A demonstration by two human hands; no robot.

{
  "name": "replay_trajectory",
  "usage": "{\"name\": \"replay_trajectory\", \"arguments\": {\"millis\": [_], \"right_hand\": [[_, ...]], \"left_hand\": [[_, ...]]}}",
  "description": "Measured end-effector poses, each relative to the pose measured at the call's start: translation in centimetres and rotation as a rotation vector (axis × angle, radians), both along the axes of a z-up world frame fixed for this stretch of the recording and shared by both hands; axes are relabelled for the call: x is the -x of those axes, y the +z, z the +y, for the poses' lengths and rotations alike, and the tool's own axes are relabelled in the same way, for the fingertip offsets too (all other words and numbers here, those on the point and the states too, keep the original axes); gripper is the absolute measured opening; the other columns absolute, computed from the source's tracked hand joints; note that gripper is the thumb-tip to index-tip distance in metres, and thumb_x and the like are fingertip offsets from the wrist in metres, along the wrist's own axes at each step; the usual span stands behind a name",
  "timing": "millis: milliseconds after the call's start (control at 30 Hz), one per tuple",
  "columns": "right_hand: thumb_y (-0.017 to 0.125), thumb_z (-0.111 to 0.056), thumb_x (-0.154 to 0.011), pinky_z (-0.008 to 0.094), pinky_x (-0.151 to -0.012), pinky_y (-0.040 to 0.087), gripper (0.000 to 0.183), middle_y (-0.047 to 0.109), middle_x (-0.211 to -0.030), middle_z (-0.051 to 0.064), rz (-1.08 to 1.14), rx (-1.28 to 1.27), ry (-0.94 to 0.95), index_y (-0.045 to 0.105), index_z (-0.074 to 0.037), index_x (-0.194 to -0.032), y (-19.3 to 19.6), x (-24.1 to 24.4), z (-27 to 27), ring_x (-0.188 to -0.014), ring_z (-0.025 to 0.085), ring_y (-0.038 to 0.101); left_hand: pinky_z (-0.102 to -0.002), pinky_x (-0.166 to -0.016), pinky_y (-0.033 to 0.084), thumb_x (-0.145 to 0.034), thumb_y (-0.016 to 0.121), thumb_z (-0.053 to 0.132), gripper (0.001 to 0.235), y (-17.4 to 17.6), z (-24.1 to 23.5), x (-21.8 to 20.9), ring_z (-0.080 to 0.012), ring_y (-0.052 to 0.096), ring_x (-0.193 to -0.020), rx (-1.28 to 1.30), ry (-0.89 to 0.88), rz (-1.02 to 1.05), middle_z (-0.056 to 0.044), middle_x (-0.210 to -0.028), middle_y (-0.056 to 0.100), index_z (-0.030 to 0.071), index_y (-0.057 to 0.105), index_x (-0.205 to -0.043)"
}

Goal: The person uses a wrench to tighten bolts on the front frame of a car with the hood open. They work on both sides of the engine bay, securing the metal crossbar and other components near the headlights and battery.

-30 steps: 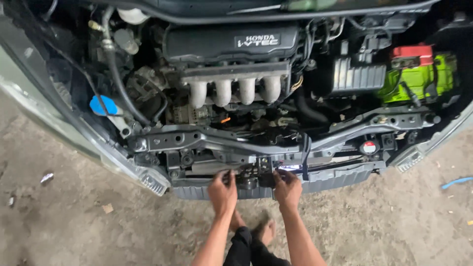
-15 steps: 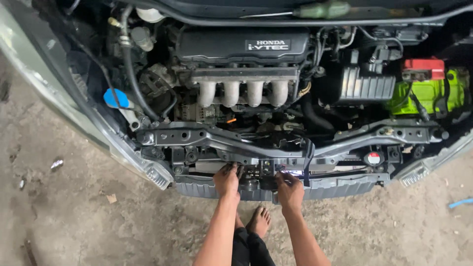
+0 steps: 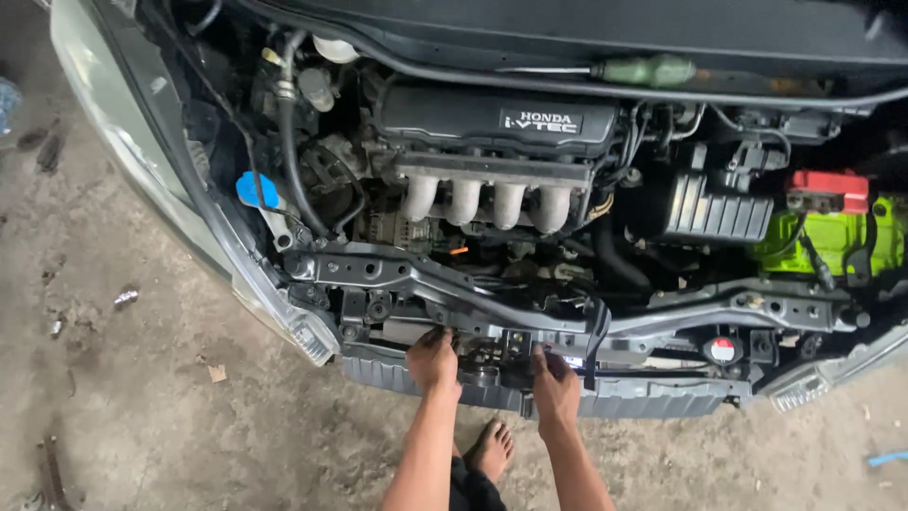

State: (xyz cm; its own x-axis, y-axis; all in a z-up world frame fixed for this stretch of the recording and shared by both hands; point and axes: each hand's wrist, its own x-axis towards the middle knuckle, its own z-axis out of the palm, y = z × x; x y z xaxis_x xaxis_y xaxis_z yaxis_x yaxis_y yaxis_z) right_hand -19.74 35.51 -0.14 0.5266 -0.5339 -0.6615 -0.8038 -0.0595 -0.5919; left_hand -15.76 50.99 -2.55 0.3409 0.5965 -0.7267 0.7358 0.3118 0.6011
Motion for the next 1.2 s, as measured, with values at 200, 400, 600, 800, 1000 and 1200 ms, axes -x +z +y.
{"name": "replay_trajectory", "arguments": {"millis": [200, 400, 600, 800, 1000, 1200], "right_hand": [[0.061, -0.049, -0.090, 0.036, -0.090, 0.047, 0.050, 0.079, -0.109, 0.007, -0.018, 0.097, 0.122, 0.075, -0.017, -0.126, -2.7, 0.5, -0.8, -0.105, 0.018, 0.069], [0.057, -0.050, -0.092, 0.038, -0.091, 0.048, 0.050, 0.077, -0.115, 0.015, -0.092, 0.161, 0.206, 0.076, -0.010, -0.117, -5.7, 1.0, -1.5, -0.117, 0.026, 0.070], [0.063, -0.043, -0.091, 0.039, -0.107, 0.052, 0.058, 0.068, -0.141, 0.008, -0.063, 0.052, 0.412, 0.062, -0.014, -0.142, 9.4, 0.2, -0.9, -0.129, 0.023, 0.067], [0.072, -0.032, -0.099, 0.048, -0.072, 0.054, 0.023, 0.075, -0.081, 0.015, -0.677, 0.702, 0.407, 0.079, -0.013, -0.091, 4.1, -5.1, -13.3, -0.084, 0.040, 0.073], [0.060, -0.048, -0.090, 0.044, -0.102, 0.049, 0.031, 0.078, -0.088, -0.002, -0.200, 0.974, 1.198, 0.081, -0.027, -0.097, 2.8, -13.0, -15.1, -0.114, 0.024, 0.068], [0.058, -0.021, -0.075, 0.051, -0.073, 0.060, 0.025, 0.076, -0.069, 0.011, 0.063, 0.681, 1.186, 0.081, -0.013, -0.077, -7.5, -13.8, -19.0, -0.079, 0.037, 0.077]], "left_hand": [[-0.048, -0.094, 0.059, -0.085, 0.080, 0.038, 0.030, -8.4, 1.2, 0.9, -0.0293, 0.075, -0.101, -0.227, -0.234, 0.041, -0.008, -0.099, 0.081, 0.013, 0.085, -0.101], [-0.038, -0.073, 0.058, -0.087, 0.070, 0.022, 0.027, -8.3, -4.6, 1.9, -0.0227, 0.079, -0.087, 0.027, -0.024, -0.111, -0.014, -0.095, 0.082, 0.001, 0.082, -0.097], [-0.053, -0.086, 0.053, -0.085, 0.072, 0.038, 0.039, -7.5, -4.2, 4.2, -0.0439, 0.070, -0.102, -0.499, -0.253, -0.023, -0.020, -0.106, 0.075, 0.006, 0.073, -0.107], [-0.047, -0.079, 0.059, -0.095, 0.066, 0.013, 0.018, 9.7, -4.1, -4.9, -0.0359, 0.072, -0.098, -1.019, -1.035, -0.700, -0.016, -0.105, 0.073, 0.003, 0.075, -0.108], [-0.050, -0.069, 0.059, -0.093, 0.055, 0.042, 0.041, -1.9, -4.9, -10.3, -0.0356, 0.076, -0.077, -0.993, -1.622, -0.513, -0.011, -0.084, 0.077, 0.011, 0.079, -0.080], [-0.049, -0.070, 0.061, -0.090, 0.067, 0.046, 0.029, -16.9, -5.2, -9.8, -0.0353, 0.068, -0.081, -1.796, -0.759, -1.260, -0.012, -0.097, 0.065, 0.020, 0.072, -0.104]]}}
